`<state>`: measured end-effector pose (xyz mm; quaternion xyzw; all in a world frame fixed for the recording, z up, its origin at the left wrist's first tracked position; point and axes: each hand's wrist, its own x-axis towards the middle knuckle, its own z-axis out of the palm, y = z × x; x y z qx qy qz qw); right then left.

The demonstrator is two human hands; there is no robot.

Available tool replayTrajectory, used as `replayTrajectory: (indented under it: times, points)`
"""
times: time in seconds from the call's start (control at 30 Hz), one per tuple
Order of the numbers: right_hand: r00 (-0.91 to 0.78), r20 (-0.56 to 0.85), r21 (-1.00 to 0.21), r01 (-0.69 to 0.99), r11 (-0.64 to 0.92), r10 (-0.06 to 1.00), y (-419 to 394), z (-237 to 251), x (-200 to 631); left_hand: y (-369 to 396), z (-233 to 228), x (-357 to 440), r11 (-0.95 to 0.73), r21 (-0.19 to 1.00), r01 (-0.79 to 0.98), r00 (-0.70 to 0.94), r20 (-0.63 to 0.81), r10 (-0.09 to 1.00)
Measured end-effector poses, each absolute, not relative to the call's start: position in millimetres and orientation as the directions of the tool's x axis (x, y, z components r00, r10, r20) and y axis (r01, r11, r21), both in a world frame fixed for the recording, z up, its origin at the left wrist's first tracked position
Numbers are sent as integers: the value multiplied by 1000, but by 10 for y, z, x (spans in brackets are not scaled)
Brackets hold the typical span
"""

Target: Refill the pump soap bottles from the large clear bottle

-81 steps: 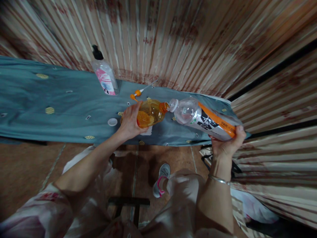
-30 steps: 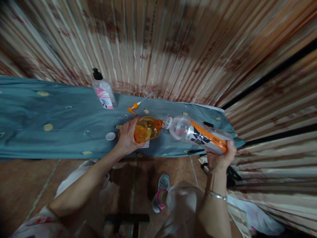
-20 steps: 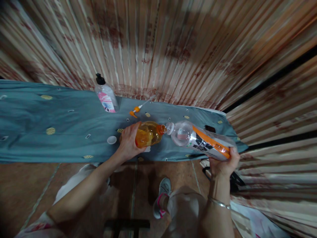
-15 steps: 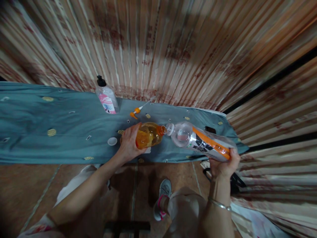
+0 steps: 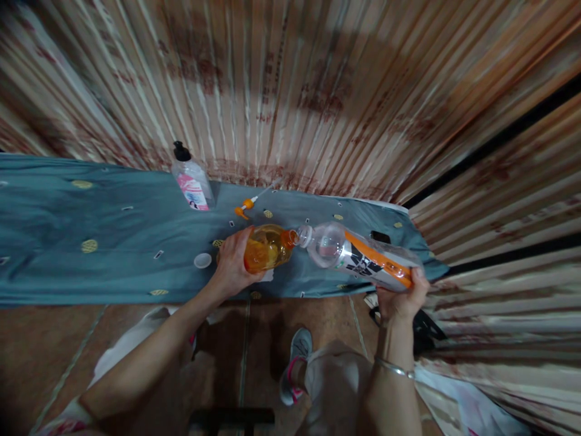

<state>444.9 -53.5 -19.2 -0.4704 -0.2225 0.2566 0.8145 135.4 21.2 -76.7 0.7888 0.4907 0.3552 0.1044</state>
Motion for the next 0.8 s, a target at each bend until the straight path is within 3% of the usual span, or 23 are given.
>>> replayTrajectory:
  times: [0.3, 0.8]
  points:
    - [748, 179, -882, -166, 442, 639, -510, -146, 4396, 229, -747, 1356, -483, 524, 702, 262, 441, 859]
    - [772, 135, -889, -183, 420, 621, -508, -146, 4399, 203, -745, 1359, -479, 529, 701, 255, 441, 861]
